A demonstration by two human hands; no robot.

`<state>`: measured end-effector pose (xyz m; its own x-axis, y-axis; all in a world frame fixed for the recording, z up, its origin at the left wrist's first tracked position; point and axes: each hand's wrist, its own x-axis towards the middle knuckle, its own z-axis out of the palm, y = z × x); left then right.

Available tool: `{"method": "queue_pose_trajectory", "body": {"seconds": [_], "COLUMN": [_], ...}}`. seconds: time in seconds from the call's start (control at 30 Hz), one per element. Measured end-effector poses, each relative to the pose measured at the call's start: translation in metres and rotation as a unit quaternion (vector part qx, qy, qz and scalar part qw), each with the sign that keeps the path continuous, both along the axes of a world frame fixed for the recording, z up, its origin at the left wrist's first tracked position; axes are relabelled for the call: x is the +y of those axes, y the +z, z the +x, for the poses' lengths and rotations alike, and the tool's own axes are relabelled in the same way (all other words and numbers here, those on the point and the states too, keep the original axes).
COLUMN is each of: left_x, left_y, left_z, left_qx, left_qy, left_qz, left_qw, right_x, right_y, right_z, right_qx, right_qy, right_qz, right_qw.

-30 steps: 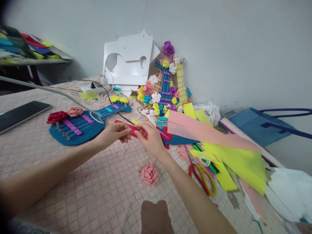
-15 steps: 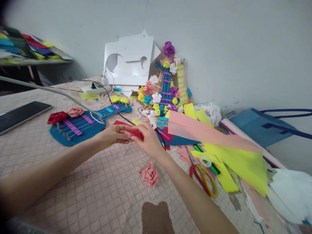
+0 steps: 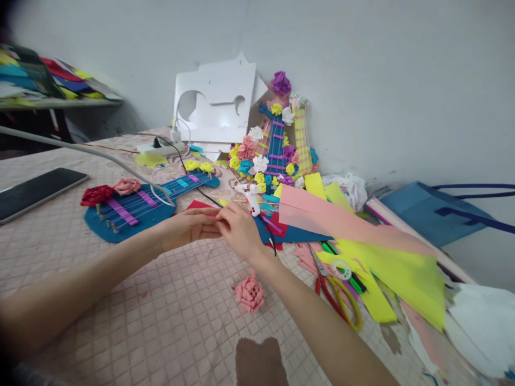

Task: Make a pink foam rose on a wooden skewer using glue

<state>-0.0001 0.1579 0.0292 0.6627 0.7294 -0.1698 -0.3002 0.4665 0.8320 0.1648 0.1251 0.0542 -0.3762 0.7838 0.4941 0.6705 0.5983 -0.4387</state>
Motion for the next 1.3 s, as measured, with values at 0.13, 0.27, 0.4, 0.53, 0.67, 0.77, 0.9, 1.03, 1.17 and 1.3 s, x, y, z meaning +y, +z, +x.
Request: {"method": "queue_pose_trajectory", "body": {"seconds": [0.13, 0.27, 0.4, 0.53, 0.67, 0.77, 0.9, 1.03, 1.17, 1.3], "left_x": [-0.002, -0.002, 0.001, 0.003, -0.001, -0.004, -0.005, -0.003, -0.002, -0.001], "left_y": [0.006, 0.009, 0.005, -0.003, -0.005, -0.002, 0.004, 0.005, 0.003, 0.003], "left_z": [-0.002, -0.003, -0.004, -0.007, -0.012, -0.013, -0.014, -0.017, -0.018, -0.017], "left_qx": [-0.022, 0.015, 0.221, 0.336, 0.418, 0.457, 0.482, 0.494, 0.507, 0.512], "left_qy": [-0.004, 0.023, 0.086, 0.133, 0.168, 0.160, 0.148, 0.141, 0.134, 0.133], "left_qz": [-0.019, 0.004, 0.211, 0.337, 0.434, 0.475, 0.506, 0.520, 0.516, 0.512], "left_qw": [1.000, 1.000, 0.948, 0.869, 0.780, 0.735, 0.700, 0.683, 0.678, 0.677], "right_x": [0.012, 0.029, 0.056, 0.098, 0.144, 0.176, 0.210, 0.230, 0.233, 0.224], "right_y": [0.004, 0.025, 0.056, 0.080, 0.090, 0.088, 0.073, 0.057, 0.054, 0.060], "right_z": [0.007, 0.019, 0.031, 0.037, 0.031, 0.020, 0.003, -0.008, -0.013, -0.013], "right_qx": [0.074, 0.077, 0.023, -0.028, -0.112, -0.149, -0.205, -0.268, -0.303, -0.304], "right_qy": [-0.037, -0.088, -0.114, -0.153, -0.172, -0.159, -0.139, -0.108, -0.111, -0.143], "right_qz": [-0.019, 0.036, 0.121, 0.124, 0.079, 0.059, 0.033, -0.004, 0.003, 0.046], "right_qw": [0.996, 0.992, 0.986, 0.980, 0.975, 0.974, 0.968, 0.957, 0.947, 0.941]}}
